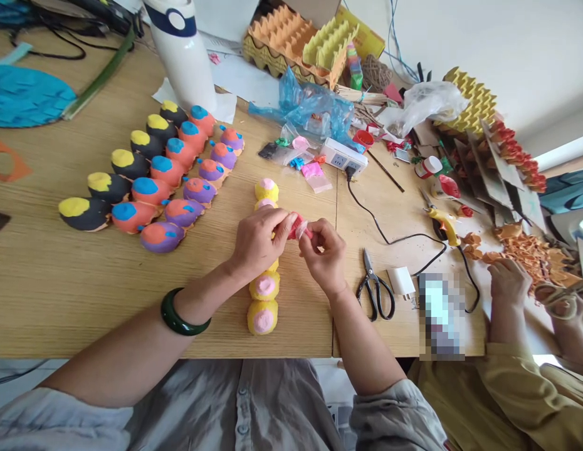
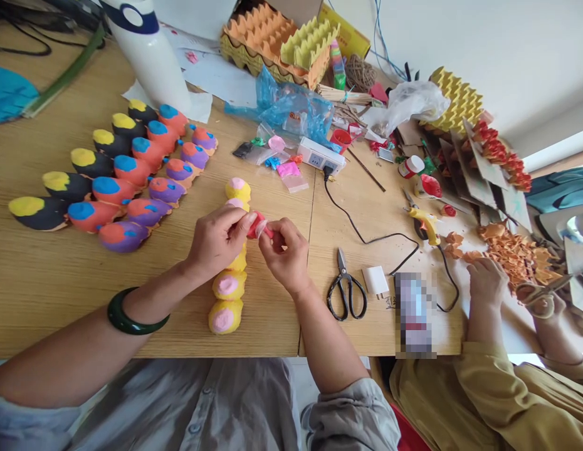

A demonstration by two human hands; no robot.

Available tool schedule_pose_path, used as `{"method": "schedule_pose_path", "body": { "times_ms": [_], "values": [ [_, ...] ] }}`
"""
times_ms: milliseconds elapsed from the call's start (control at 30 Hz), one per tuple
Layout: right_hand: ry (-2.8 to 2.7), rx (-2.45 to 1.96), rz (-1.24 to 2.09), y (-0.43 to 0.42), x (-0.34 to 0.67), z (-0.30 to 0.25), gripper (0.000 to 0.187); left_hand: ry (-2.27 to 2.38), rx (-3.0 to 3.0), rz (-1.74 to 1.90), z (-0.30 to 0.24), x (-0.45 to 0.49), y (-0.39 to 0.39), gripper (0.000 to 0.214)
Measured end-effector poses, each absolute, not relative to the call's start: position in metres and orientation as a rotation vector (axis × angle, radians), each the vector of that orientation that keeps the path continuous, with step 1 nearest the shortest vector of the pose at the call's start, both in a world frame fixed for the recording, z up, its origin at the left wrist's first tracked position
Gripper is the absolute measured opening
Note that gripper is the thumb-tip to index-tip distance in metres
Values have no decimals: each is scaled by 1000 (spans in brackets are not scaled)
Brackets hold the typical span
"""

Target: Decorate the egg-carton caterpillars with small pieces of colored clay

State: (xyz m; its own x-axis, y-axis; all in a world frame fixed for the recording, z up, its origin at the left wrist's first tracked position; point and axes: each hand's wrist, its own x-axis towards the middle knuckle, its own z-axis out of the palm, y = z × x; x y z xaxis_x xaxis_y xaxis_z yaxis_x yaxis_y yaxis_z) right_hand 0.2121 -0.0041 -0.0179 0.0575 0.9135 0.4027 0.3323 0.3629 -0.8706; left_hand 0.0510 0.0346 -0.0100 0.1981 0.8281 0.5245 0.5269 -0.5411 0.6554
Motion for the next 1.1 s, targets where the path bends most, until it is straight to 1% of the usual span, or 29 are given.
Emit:
{"method": "schedule_pose_path", "body": {
  "times_ms": [133, 233, 367, 467, 633, 767, 900, 967, 1100],
  "values": [
    [-1211, -1074, 1035, -1, 212, -16, 27, 1405, 1983, 1253, -6, 42, 40, 41],
    [-1025, -1037, 1144, 3, 212, -14, 32, 1387, 1935, 1268, -5, 40, 41, 44],
    [-848, -1013, 1168, 8, 214, -10, 30, 1387, 1880, 1361, -7, 43, 40, 50],
    [-834, -998, 1227, 9, 216, -10, 25, 1442, 1817, 1387, -11, 44, 40, 53],
    [-1032, -1054, 1066, 9, 222, -15, 20, 1385, 1875, 1418, -12, 45, 41, 48],
    [-1225, -1110, 1004, 10, 224, -19, 24, 1370, 1902, 1459, -11, 45, 41, 44],
    [-1393, -1209, 950, 9, 224, -21, 21, 1372, 1875, 1426, -14, 45, 42, 43],
    [-1382, -1234, 961, 8, 224, -20, 24, 1393, 1902, 1421, -16, 46, 43, 44],
    [-1181, -1183, 1077, 9, 224, -16, 33, 1424, 1998, 1443, -21, 46, 46, 46]
  ]
}}
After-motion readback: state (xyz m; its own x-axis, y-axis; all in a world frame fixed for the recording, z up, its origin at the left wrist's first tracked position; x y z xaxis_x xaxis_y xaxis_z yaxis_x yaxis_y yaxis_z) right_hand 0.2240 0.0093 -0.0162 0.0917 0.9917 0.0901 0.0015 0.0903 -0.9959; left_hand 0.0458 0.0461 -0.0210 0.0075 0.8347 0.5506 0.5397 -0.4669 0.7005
